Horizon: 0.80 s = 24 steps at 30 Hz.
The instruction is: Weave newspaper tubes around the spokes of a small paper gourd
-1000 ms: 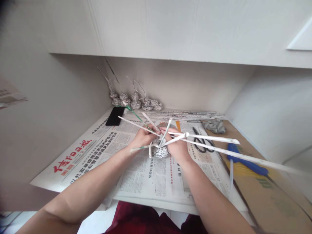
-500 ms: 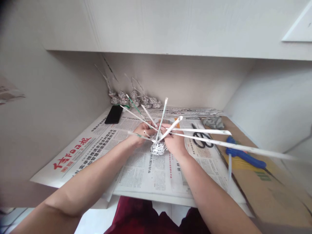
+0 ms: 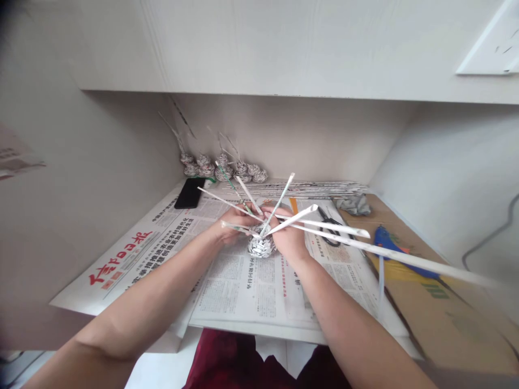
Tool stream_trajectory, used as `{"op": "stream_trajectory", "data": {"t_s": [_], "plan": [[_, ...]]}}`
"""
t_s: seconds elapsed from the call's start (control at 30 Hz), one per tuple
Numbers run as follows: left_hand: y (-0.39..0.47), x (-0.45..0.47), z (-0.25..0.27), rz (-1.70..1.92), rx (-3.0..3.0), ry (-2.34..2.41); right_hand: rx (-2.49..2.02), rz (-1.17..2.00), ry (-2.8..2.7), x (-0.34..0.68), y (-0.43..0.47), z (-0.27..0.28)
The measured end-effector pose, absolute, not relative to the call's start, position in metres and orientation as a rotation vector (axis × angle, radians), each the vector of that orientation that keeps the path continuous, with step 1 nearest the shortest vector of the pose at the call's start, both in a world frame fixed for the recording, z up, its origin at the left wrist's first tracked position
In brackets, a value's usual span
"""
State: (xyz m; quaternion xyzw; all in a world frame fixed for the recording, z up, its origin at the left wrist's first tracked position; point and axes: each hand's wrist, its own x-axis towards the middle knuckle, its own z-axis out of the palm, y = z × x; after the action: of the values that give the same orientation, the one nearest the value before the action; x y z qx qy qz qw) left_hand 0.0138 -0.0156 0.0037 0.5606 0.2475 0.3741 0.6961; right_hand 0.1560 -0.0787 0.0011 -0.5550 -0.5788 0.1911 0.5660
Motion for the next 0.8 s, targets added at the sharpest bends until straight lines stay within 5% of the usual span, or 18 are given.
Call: {"op": "stream_trajectory", "data": {"t_s": [0.8], "plan": [[-0.0147,0.0088,0.0068,0.806,1.42,0.702,-1.17,0.657,-1.108,0.1532,-0.0776,0.0063]]}}
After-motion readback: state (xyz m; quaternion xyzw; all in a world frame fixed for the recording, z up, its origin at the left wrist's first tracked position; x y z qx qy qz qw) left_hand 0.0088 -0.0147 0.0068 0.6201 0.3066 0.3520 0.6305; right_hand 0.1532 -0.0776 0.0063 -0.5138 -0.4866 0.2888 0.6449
